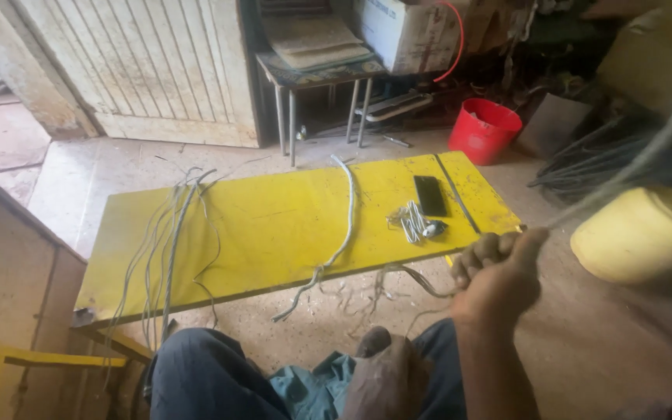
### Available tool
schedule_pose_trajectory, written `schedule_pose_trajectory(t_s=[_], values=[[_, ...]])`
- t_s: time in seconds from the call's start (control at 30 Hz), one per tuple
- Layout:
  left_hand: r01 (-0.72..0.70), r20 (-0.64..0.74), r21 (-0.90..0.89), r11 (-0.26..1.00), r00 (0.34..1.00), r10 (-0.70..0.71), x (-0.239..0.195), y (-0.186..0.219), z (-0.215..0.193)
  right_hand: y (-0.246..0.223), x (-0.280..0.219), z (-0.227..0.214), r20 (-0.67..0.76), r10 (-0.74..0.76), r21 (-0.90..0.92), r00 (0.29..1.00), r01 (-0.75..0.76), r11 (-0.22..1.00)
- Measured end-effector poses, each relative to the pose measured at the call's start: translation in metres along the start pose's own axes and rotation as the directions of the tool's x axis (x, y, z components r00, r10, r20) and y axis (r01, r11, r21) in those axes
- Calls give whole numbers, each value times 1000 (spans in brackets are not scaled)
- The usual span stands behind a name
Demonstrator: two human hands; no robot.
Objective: A person is untangling and straightening a bundle of thin metal wires on a yellow workbench.
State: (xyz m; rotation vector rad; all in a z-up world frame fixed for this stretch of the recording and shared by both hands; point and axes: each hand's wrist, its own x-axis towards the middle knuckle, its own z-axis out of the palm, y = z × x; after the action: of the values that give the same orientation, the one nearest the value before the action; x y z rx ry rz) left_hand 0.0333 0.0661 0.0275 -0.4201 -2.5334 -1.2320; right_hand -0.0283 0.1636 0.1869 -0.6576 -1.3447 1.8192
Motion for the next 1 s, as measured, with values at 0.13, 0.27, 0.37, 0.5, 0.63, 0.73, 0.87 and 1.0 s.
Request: schedule_pose_trajectory(t_s=[0.13, 0.27, 0.37, 0.5, 0.63, 0.73, 0.87, 1.0], values=[[-50, -140, -139, 989, 990, 30, -4, -7, -9, -14, 14, -6, -17, -38, -20, 999, 38, 999], [-129, -239, -208, 970, 968, 78, 18, 2, -27, -15, 36, -14, 81, 92, 233, 992, -109, 966], [-100, -160, -90, 991, 983, 85, 51, -3, -35, -9, 32, -9, 144, 100, 202, 984, -128, 971], [-115, -81, 182, 977, 988, 131, 71, -14, -28, 6, 34, -10, 317, 70, 276, 946, -162, 947], [239, 208, -74, 968, 953, -219, 78, -29, -13, 27, 34, -18, 502, -53, 363, 863, -155, 919], [153, 12, 14, 988, 988, -153, 80, -47, -5, 41, 7, -30, 538, 113, 166, 835, -237, 957], [135, -115, 133, 982, 986, -120, 96, -63, -16, 58, -18, -30, 538, 373, -149, 756, -350, 925], [147, -156, 85, 985, 979, -133, 100, -65, -20, 79, -29, -35, 617, 435, 1, 656, -553, 833]])
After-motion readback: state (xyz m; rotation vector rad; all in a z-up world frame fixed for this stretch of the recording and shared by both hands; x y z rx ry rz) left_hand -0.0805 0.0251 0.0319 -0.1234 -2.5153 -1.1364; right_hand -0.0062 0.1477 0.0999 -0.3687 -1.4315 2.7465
